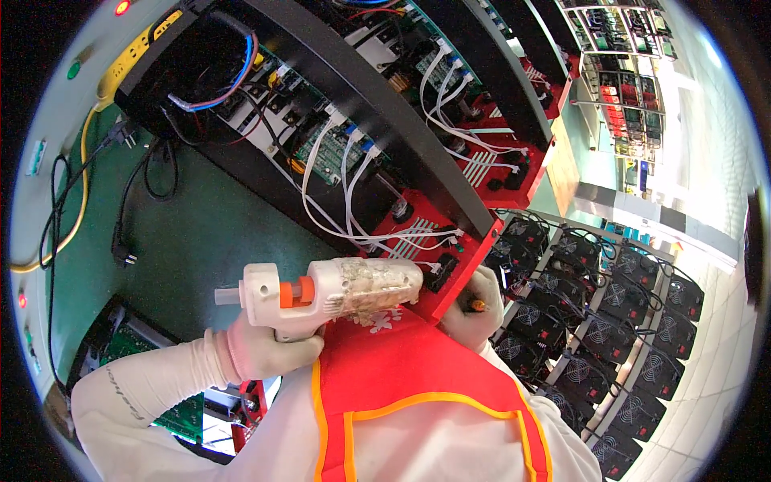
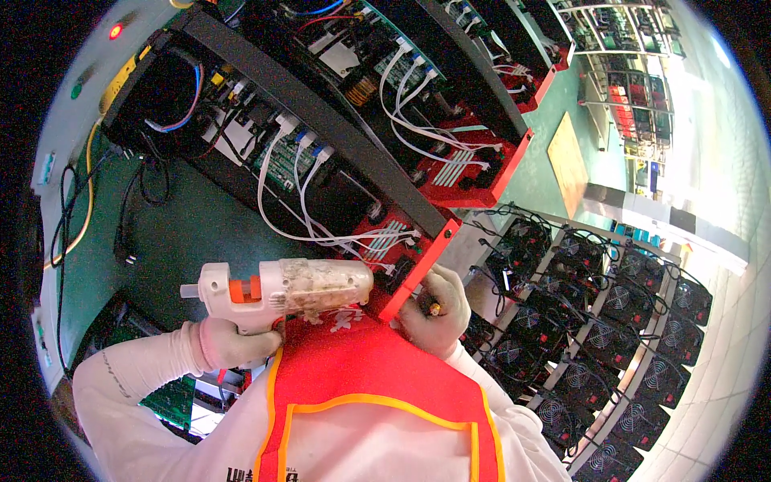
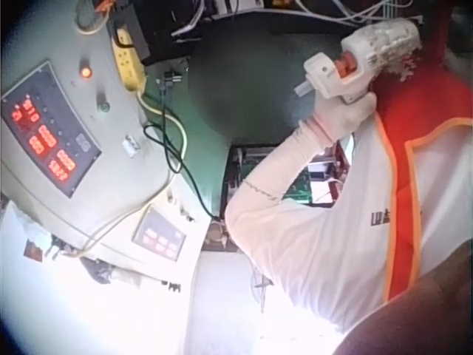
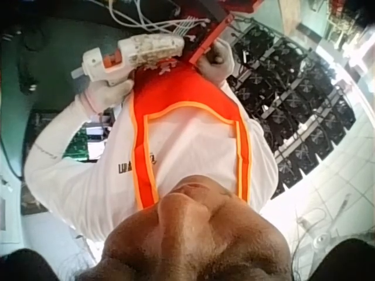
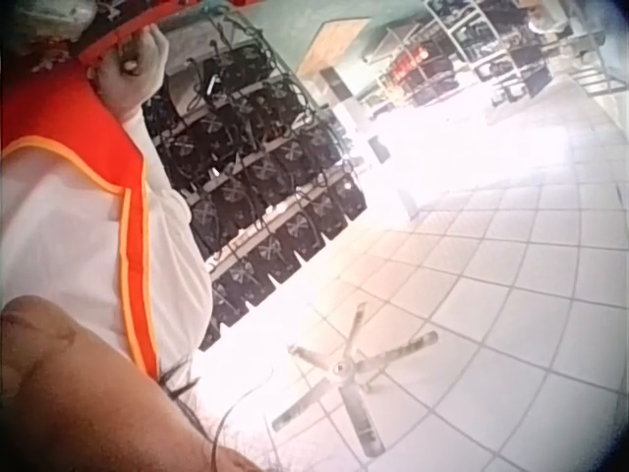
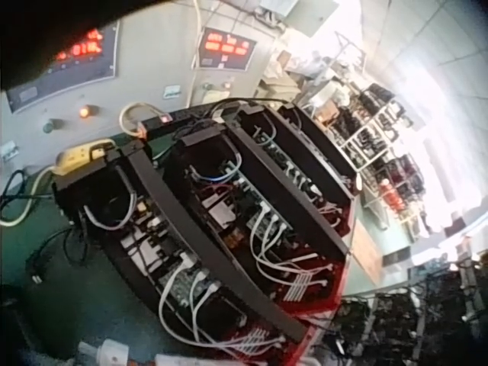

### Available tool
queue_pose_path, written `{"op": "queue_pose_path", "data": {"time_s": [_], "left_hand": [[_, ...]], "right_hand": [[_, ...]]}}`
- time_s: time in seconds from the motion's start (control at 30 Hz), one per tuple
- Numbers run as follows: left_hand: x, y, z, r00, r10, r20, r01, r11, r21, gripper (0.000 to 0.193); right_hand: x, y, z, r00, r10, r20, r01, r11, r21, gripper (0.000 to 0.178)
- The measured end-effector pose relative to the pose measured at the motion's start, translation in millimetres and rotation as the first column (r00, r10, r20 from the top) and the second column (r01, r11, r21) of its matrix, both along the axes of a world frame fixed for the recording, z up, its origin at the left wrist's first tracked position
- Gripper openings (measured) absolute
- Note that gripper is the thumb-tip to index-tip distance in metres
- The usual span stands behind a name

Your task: The person secures wires and circuit boards inside electronic housing units using a hot glue gun.

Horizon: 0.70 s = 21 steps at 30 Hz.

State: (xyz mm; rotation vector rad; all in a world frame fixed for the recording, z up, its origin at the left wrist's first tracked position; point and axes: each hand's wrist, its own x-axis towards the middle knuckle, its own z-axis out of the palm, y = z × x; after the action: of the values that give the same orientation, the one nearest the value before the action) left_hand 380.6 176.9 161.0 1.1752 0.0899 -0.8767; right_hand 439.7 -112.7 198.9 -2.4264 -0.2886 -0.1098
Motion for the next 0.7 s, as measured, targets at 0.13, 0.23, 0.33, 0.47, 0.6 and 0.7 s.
{"op": "queue_pose_path", "data": {"time_s": [0.13, 0.23, 0.33, 0.47, 0.6, 0.7], "left_hand": [[-1.2, -0.5, -1.1, 0.999, -0.005, -0.053, 0.002, 0.999, -0.047, 0.034], [0.2, -0.9, 1.3, 0.996, -0.013, -0.083, 0.01, 0.999, -0.044, 0.033], [2.2, 0.0, 6.5, 0.987, -0.007, -0.16, -0.002, 0.998, -0.06, 0.033], [5.5, -1.2, 4.0, 0.987, -0.013, -0.157, 0.005, 0.999, -0.051, 0.034], [2.9, -0.4, 0.8, 0.989, 0.025, -0.149, -0.031, 0.999, -0.041, 0.04], [3.0, 5.1, 6.9, 0.975, 0.015, -0.22, -0.032, 0.997, -0.074, 0.043]], "right_hand": [[1.7, -1.1, -1.3, 0.998, 0.036, 0.057, -0.034, 0.999, -0.029, 0.036], [0.4, -2.8, -2.4, 1.0, 0.005, 0.028, -0.005, 1.0, 0.0, 0.036], [0.0, -2.4, -3.3, 0.999, 0.021, 0.03, -0.021, 1.0, -0.001, 0.036], [0.3, 0.4, -0.3, 1.0, 0.0, 0.011, 0.0, 1.0, 0.003, 0.035], [-1.3, -2.4, -3.3, 1.0, -0.021, 0.019, 0.021, 1.0, -0.005, 0.035], [-0.2, -4.2, -3.7, 0.999, 0.013, 0.052, -0.011, 0.999, -0.042, 0.035]]}}
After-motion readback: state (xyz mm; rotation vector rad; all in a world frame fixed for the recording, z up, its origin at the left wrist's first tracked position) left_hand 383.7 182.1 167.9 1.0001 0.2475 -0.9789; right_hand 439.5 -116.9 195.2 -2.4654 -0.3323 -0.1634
